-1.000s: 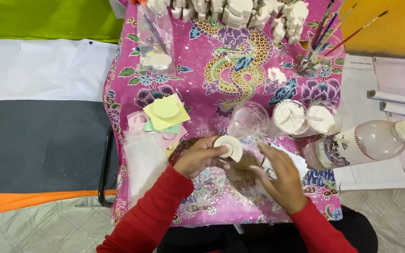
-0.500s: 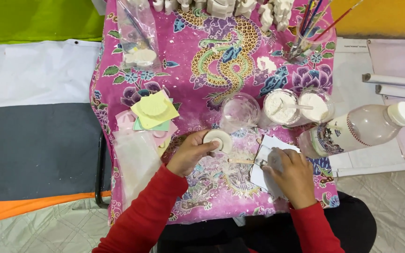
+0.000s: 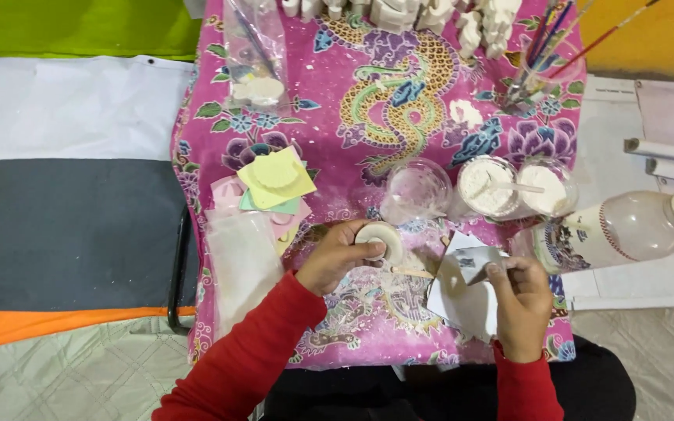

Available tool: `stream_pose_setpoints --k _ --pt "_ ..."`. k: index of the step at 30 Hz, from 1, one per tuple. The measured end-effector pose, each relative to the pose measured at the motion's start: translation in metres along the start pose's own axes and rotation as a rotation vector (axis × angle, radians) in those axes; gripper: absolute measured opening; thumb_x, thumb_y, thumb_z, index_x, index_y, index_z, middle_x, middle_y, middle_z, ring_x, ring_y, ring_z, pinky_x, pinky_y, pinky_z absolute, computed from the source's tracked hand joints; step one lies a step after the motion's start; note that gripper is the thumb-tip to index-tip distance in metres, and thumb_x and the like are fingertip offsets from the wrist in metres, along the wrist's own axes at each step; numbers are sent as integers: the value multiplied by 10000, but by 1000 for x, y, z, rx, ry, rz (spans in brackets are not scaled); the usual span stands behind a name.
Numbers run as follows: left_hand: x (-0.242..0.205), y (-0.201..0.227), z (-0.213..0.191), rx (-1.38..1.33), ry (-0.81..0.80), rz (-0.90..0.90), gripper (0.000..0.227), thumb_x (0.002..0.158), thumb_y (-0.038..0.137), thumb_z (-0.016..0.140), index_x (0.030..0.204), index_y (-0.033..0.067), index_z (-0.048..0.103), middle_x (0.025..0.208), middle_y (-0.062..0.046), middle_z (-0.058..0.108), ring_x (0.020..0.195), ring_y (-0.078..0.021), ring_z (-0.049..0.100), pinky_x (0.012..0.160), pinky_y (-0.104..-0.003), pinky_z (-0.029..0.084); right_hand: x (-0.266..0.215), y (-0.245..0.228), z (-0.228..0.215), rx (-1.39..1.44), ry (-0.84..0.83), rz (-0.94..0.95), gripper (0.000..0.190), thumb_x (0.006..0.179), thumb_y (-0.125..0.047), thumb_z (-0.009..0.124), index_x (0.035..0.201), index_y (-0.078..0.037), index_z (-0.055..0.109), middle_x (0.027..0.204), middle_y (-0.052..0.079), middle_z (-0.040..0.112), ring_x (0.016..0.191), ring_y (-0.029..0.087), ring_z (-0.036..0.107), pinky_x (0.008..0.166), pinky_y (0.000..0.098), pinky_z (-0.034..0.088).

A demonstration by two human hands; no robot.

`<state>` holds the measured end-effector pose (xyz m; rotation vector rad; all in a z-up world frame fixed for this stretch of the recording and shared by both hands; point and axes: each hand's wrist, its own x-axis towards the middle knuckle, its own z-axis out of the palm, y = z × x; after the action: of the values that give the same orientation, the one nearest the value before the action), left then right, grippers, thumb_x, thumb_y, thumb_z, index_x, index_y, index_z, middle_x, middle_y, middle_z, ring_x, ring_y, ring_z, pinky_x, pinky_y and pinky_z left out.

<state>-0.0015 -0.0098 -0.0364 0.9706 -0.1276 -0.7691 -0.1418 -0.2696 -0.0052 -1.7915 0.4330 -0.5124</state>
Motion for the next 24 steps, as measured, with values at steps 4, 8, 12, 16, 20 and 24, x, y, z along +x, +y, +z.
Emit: stream_pose_setpoints --k 4,8,12,16,20,24 --pt "-2 -1 0 -13 -10 19 459 843 66 757 1267 -47 621 1052 -168 717 876 -201 701 751 -283 593 -1 -9 30 304 -48 150 330 964 39 559 1276 -48 498 1085 141 613 866 208 624 757 311 572" --pt "0 -7 -3 -73 -67 14 446 868 17 732 1288 -57 601 1077 -173 711 917 -208 706 819 -285 592 -9 -12 68 486 -165 289 460 909 29 577 1340 -97 481 1029 138 659 758 186 620 616 267 518" --pt "-1 -12 0 -141 -98 -25 439 880 45 750 1281 -25 584 1048 -123 699 882 -153 681 775 -244 562 -18 -17 91 599 -259 268 390 919 -19 646 1289 4 524 1047 126 637 869 181 631 768 272 530" --pt "-2 -16 2 -158 -171 -10 383 912 20 724 1258 -27 565 1018 -116 696 865 -148 691 765 -235 567 -17 -22 97 654 -219 279 265 973 -29 607 1231 17 568 993 77 613 851 129 575 803 253 473" --pt "-3 -14 2 -154 -166 10 370 903 13 728 1242 -31 587 1039 -119 699 877 -148 690 794 -237 576 -20 -16 96 704 -265 294 209 953 -59 651 1144 -7 584 965 77 627 837 141 591 801 269 482" --pt "-7 -6 5 -165 -172 -18 369 900 47 741 1230 1 583 1010 -86 698 840 -120 675 746 -216 540 -19 -15 96 728 -286 260 124 942 -40 665 1058 -41 619 970 62 634 819 122 558 791 257 449"
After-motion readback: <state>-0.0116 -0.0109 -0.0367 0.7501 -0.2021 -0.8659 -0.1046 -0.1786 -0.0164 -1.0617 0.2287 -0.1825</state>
